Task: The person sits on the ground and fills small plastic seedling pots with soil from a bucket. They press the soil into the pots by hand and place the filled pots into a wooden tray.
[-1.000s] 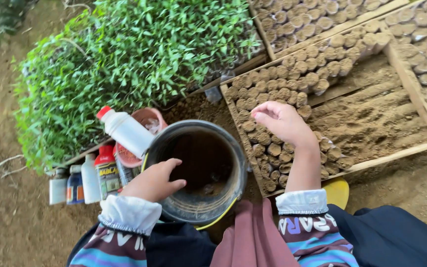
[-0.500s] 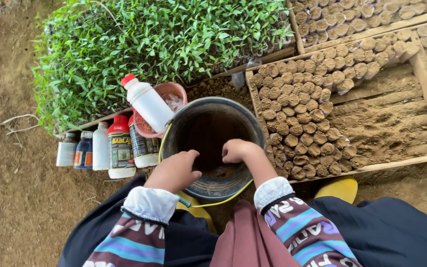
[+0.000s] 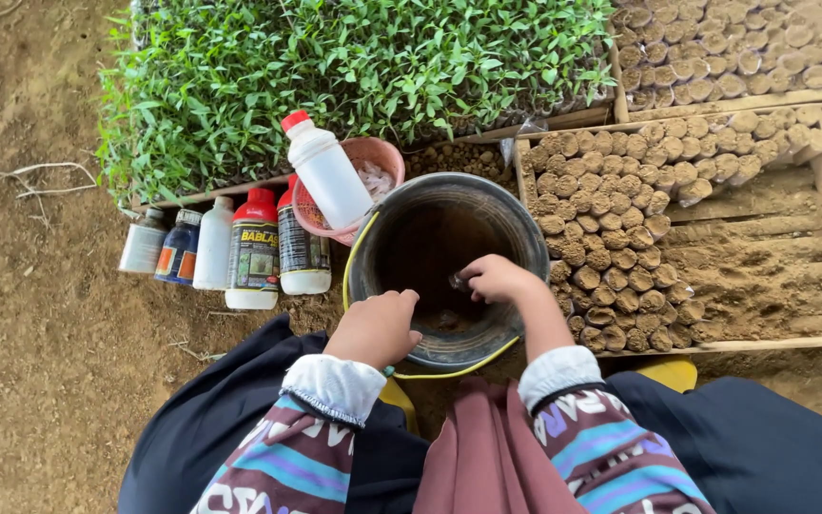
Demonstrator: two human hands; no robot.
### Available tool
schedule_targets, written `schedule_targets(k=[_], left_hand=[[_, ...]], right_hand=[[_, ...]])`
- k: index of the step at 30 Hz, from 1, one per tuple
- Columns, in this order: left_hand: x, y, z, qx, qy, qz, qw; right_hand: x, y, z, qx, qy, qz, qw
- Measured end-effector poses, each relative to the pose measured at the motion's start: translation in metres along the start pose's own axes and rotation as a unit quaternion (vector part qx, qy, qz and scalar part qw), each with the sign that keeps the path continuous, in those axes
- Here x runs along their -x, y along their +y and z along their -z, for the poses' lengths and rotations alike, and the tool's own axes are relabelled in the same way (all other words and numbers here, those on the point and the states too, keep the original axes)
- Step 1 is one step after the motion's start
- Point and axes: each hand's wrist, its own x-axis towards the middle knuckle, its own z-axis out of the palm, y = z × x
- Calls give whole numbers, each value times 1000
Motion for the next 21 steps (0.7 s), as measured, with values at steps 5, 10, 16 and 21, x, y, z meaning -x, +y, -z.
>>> schedule_targets(k=[5,10,16,21], left_hand=[[-3,-15,-11,-22,25,6,999],[5,-9,4,-4,67,-2,998],[22,7,22,115,139,-32,983],[32,15,34,234,175,-23,956]], right_hand=[[53,-12,17,-238,42,19,970],[72,-12,25,-353,22,66,933],[70,-12,15,-461,-23,86,883],[77,-36,6,-521,-49,67,849]])
